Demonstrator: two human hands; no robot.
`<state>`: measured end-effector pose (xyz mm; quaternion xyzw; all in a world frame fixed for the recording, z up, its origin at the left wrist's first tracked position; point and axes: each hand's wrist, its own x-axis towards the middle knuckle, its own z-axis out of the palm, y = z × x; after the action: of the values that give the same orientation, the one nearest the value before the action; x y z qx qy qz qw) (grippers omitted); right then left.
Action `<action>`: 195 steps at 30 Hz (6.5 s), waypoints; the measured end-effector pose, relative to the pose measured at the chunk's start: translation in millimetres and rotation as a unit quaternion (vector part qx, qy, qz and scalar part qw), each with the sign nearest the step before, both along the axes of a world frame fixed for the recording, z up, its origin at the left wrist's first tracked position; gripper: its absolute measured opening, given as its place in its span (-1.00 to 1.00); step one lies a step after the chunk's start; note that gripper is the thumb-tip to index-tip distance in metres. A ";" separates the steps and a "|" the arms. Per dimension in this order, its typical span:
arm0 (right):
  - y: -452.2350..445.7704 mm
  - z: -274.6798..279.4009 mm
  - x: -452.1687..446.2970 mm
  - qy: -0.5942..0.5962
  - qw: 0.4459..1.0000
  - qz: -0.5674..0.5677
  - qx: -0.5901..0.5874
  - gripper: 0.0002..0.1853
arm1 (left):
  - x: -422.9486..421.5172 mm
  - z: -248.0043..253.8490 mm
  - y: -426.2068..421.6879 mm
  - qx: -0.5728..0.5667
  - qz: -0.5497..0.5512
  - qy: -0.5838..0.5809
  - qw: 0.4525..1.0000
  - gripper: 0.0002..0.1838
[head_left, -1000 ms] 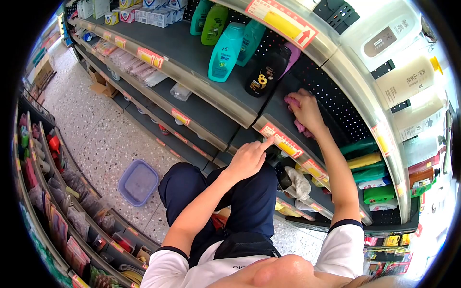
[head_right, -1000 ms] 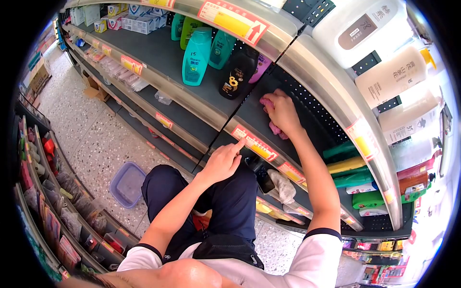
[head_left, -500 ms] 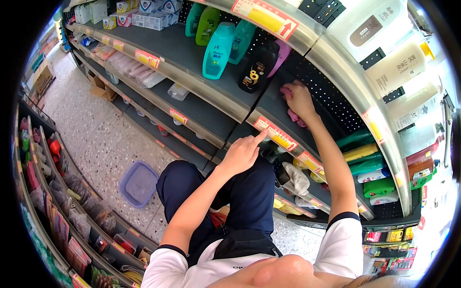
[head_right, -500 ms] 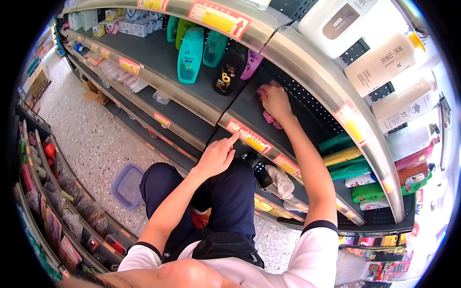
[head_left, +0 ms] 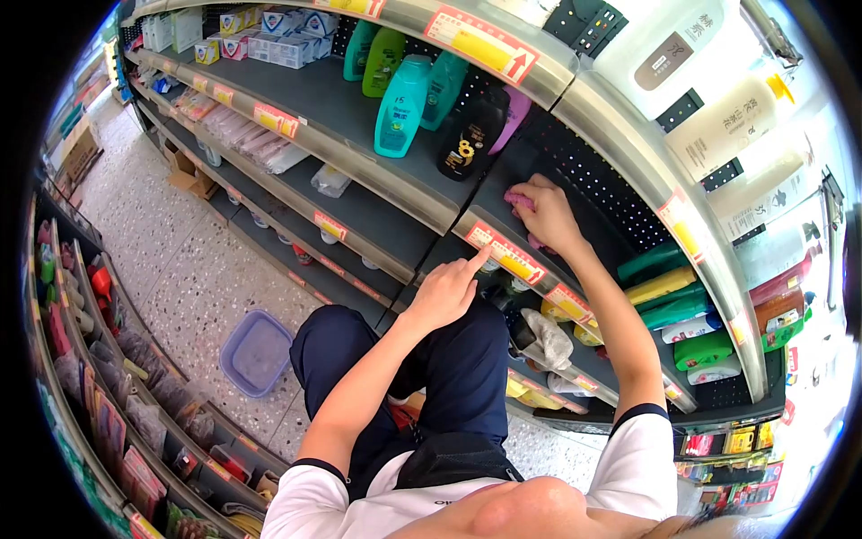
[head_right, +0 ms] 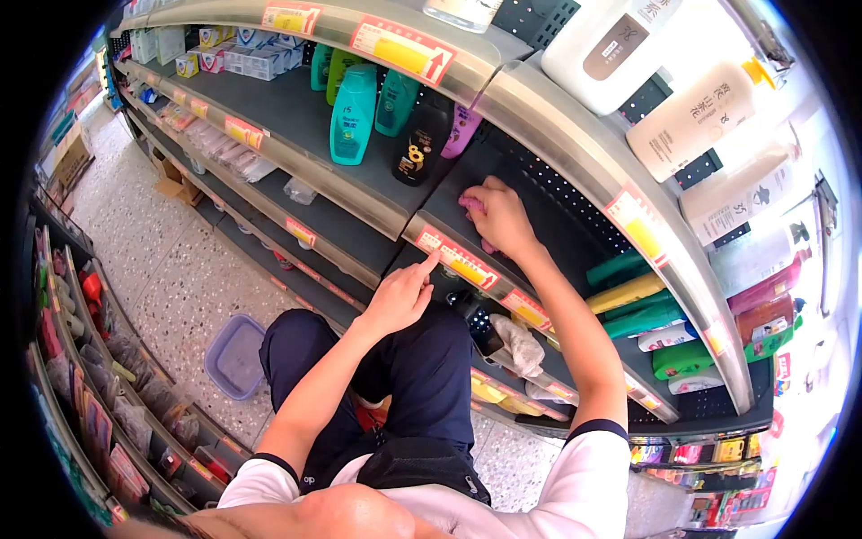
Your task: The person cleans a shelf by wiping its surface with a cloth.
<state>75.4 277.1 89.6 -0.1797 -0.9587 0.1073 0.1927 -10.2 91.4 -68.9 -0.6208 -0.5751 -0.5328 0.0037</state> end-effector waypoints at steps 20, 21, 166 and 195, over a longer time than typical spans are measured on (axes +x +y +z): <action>-9.5 5.2 -13.9 0.008 1.000 0.019 0.001 -0.77 | 0.3 -3.4 4.3 0.011 -0.013 -0.014 1.000 -0.14; -9.1 6.6 -16.2 0.004 1.000 0.003 -0.023 -0.78 | 0.2 -3.5 4.4 0.013 -0.010 -0.012 1.000 -0.14; 19.4 19.6 117.5 0.034 0.978 -0.204 0.036 -0.69 | 2.9 -5.1 3.2 0.005 -0.015 -0.019 1.000 -0.16; 33.0 3.0 50.3 0.063 0.997 0.037 -0.019 -0.58 | 1.0 -6.3 3.7 -0.011 -0.011 -0.003 1.000 -0.14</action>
<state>125.7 310.1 92.6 -0.1404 -0.9485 0.1434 0.2449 -9.2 95.1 -75.2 -0.6254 -0.5738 -0.5287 -0.0104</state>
